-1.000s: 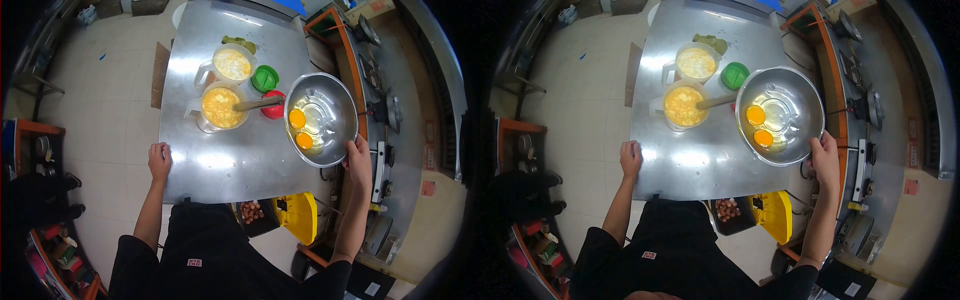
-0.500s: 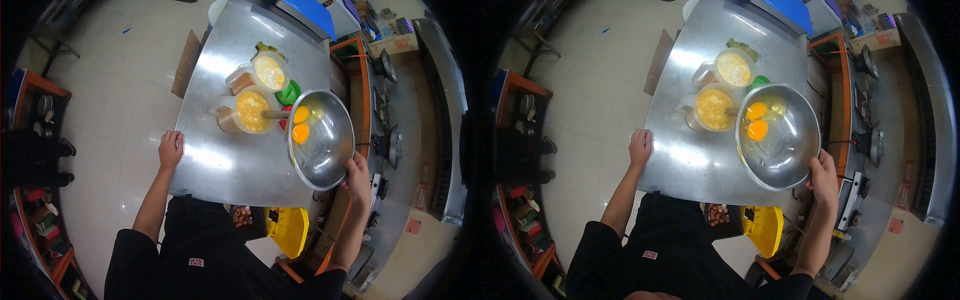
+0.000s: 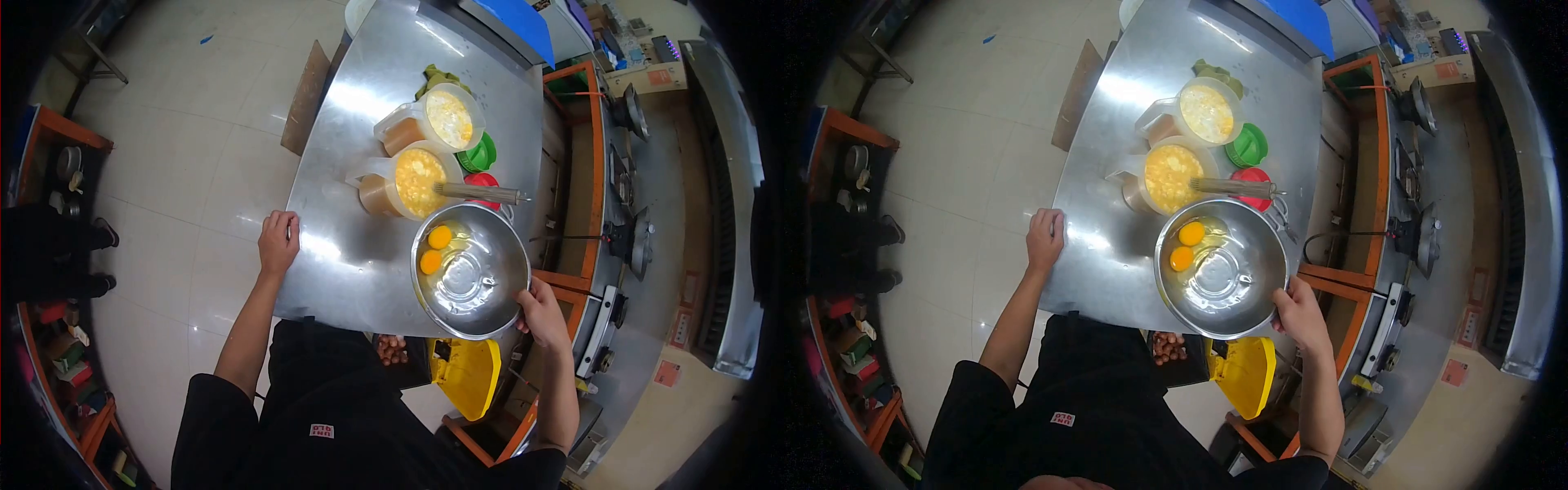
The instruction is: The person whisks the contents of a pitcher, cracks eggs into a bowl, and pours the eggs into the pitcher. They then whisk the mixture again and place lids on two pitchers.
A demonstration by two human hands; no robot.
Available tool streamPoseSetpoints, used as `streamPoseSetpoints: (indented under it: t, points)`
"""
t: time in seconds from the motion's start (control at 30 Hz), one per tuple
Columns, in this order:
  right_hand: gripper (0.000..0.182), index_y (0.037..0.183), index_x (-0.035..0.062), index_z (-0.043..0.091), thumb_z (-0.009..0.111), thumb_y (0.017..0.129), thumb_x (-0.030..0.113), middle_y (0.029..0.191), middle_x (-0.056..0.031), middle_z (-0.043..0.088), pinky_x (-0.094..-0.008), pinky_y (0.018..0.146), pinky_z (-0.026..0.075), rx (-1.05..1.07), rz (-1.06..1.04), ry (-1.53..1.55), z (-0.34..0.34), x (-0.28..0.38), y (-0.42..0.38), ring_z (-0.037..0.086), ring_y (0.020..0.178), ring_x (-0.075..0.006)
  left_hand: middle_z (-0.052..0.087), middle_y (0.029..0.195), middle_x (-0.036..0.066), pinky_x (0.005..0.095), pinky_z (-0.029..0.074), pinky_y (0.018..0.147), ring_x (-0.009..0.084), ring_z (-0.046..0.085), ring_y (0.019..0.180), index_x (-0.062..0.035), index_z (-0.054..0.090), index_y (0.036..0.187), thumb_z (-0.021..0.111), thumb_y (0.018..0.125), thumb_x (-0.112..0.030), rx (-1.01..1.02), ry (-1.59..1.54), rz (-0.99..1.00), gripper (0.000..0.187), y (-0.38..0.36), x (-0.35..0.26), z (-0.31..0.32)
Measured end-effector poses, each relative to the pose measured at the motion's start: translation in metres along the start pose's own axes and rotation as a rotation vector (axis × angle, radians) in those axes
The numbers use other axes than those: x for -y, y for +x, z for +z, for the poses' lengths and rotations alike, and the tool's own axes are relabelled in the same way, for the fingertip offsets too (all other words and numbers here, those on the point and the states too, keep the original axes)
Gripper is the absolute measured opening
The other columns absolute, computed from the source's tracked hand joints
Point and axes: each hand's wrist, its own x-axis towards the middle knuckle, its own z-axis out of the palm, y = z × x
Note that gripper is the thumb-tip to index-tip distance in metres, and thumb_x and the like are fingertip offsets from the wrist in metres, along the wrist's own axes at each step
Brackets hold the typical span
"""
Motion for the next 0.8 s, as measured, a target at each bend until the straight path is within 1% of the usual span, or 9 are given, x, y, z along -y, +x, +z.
streamPoseSetpoints:
  t: [0.13, 0.2, 0.3, 0.43, 0.53, 0.63, 0.73, 0.8]
  points:
    - [0.017, 0.098, -0.0013, 0.057, 0.048, 0.089, 0.01, 0.06, -0.0007, 0.055, -0.0205, 0.036, 0.036, 0.028, 0.053, -0.035, 0.002, 0.01, 0.005, 0.047, 0.04, -0.0068, 0.059, 0.088, 0.006, 0.0395, 0.048, 0.071, 0.0273, 0.057, 0.082, -0.0088, 0.062, 0.093, 0.058, 0.092, -0.015, -0.005, -0.023, -0.006, 0.007, 0.001, -0.001, -0.001]
    - [0.016, 0.097, -0.0011, 0.057, 0.048, 0.089, 0.01, 0.059, -0.0008, 0.055, -0.0208, 0.036, 0.036, 0.044, 0.081, -0.032, 0.002, 0.02, 0.005, 0.047, 0.04, -0.0071, 0.06, 0.092, 0.008, 0.0401, 0.047, 0.075, 0.0292, 0.057, 0.086, -0.0076, 0.062, 0.094, 0.056, 0.094, -0.015, 0.039, -0.035, -0.034, 0.01, 0.001, -0.001, -0.002]
    - [0.017, 0.09, -0.0019, 0.057, 0.051, 0.088, 0.014, 0.058, -0.0025, 0.054, -0.0236, 0.038, 0.038, 0.069, 0.136, -0.065, -0.004, 0.038, 0.008, 0.05, 0.043, -0.009, 0.06, 0.094, 0.008, 0.0405, 0.046, 0.077, 0.0301, 0.057, 0.088, -0.0068, 0.062, 0.095, 0.054, 0.094, -0.015, 0.058, -0.043, -0.047, 0.012, 0.002, 0.0, -0.002]
    - [0.016, 0.086, -0.0002, 0.057, 0.051, 0.088, 0.014, 0.057, -0.0029, 0.053, -0.0242, 0.037, 0.037, 0.092, 0.215, -0.147, -0.012, 0.066, 0.011, 0.048, 0.041, -0.0095, 0.06, 0.094, 0.008, 0.0405, 0.046, 0.077, 0.03, 0.057, 0.088, -0.0063, 0.062, 0.095, 0.054, 0.094, -0.015, 0.09, -0.052, -0.069, 0.011, 0.003, 0.0, -0.003]
    - [0.016, 0.083, 0.0015, 0.058, 0.051, 0.087, 0.015, 0.054, -0.002, 0.052, -0.024, 0.034, 0.035, 0.075, 0.277, -0.215, -0.016, 0.089, 0.016, 0.046, 0.037, -0.0096, 0.059, 0.089, 0.006, 0.0397, 0.048, 0.071, 0.028, 0.057, 0.083, -0.0081, 0.061, 0.093, 0.058, 0.091, -0.012, 0.035, -0.055, -0.024, 0.005, 0.005, 0.001, -0.002]
    - [0.016, 0.081, 0.0019, 0.058, 0.052, 0.088, 0.016, 0.053, -0.0023, 0.05, -0.0244, 0.033, 0.034, 0.05, 0.351, -0.273, -0.015, 0.112, 0.02, 0.044, 0.036, -0.0104, 0.058, 0.09, 0.006, 0.04, 0.047, 0.071, 0.0286, 0.057, 0.083, -0.0083, 0.06, 0.094, 0.058, 0.091, -0.011, 0.047, -0.044, -0.021, 0.004, 0.006, 0.0, -0.003]
    - [0.016, 0.08, 0.0029, 0.056, 0.052, 0.088, 0.016, 0.053, -0.0018, 0.048, -0.0246, 0.032, 0.031, 0.083, 0.384, -0.295, -0.017, 0.127, 0.027, 0.042, 0.036, -0.0103, 0.058, 0.09, 0.006, 0.0403, 0.047, 0.07, 0.0293, 0.056, 0.083, -0.0084, 0.059, 0.094, 0.058, 0.09, -0.01, 0.062, -0.043, -0.029, 0.005, 0.006, 0.002, -0.004]
    - [0.02, 0.078, 0.0026, 0.055, 0.05, 0.089, 0.018, 0.054, -0.0025, 0.047, -0.0251, 0.034, 0.031, 0.068, 0.418, -0.308, -0.016, 0.139, 0.031, 0.041, 0.038, -0.0103, 0.058, 0.091, 0.007, 0.0405, 0.047, 0.07, 0.0297, 0.056, 0.082, -0.0084, 0.059, 0.094, 0.058, 0.09, -0.01, 0.063, -0.044, -0.024, 0.005, 0.007, 0.005, -0.003]
